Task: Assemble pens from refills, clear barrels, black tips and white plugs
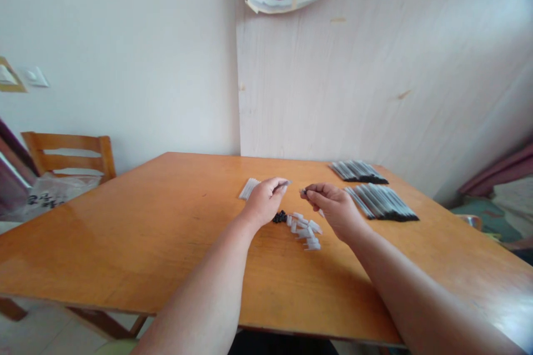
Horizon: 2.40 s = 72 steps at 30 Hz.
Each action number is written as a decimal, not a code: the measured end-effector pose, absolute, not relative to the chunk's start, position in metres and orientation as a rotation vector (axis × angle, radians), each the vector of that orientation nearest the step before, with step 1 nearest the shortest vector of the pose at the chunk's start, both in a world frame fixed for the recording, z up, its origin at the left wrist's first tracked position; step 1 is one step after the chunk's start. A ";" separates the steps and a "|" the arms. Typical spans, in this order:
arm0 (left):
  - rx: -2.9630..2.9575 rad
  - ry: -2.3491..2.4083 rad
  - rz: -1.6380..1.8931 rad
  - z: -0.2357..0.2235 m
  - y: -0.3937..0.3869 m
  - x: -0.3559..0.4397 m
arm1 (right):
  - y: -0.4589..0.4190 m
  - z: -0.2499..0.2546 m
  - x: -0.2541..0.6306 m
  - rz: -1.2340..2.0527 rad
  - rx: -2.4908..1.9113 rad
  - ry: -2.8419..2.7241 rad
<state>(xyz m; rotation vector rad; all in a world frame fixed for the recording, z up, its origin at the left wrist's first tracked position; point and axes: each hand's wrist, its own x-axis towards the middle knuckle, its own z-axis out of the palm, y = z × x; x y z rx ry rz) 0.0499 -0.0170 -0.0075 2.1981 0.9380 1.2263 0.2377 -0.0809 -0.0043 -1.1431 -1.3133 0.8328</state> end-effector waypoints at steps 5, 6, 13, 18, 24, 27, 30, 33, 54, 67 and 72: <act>2.249 0.854 1.134 -0.009 -0.023 0.055 | -0.079 -0.005 0.246 0.810 -1.104 -1.282; 2.262 0.843 1.124 -0.009 -0.024 0.055 | -0.079 -0.005 0.246 0.807 -1.104 -1.288; 2.298 0.832 1.076 -0.008 -0.028 0.057 | -0.080 -0.004 0.244 0.788 -1.082 -1.310; 2.321 0.841 1.058 -0.008 -0.029 0.057 | -0.082 -0.002 0.241 0.762 -1.123 -1.380; 2.337 0.829 1.047 -0.009 -0.029 0.057 | -0.078 -0.007 0.241 0.749 -1.113 -1.406; 2.337 0.819 1.045 -0.009 -0.029 0.057 | -0.077 -0.010 0.242 0.739 -1.116 -1.418; 2.335 0.810 1.029 -0.009 -0.030 0.057 | -0.077 -0.010 0.242 0.742 -1.118 -1.424; 2.330 0.797 1.022 -0.009 -0.030 0.058 | -0.077 -0.011 0.242 0.744 -1.114 -1.435; 2.342 0.796 0.967 -0.009 -0.031 0.057 | -0.075 -0.014 0.248 0.719 -1.181 -1.551; 2.417 0.761 0.977 -0.007 -0.036 0.060 | -0.083 -0.003 0.243 0.395 -1.419 -1.768; 2.398 0.796 0.973 -0.008 -0.036 0.061 | -0.080 -0.008 0.245 0.507 -1.356 -1.742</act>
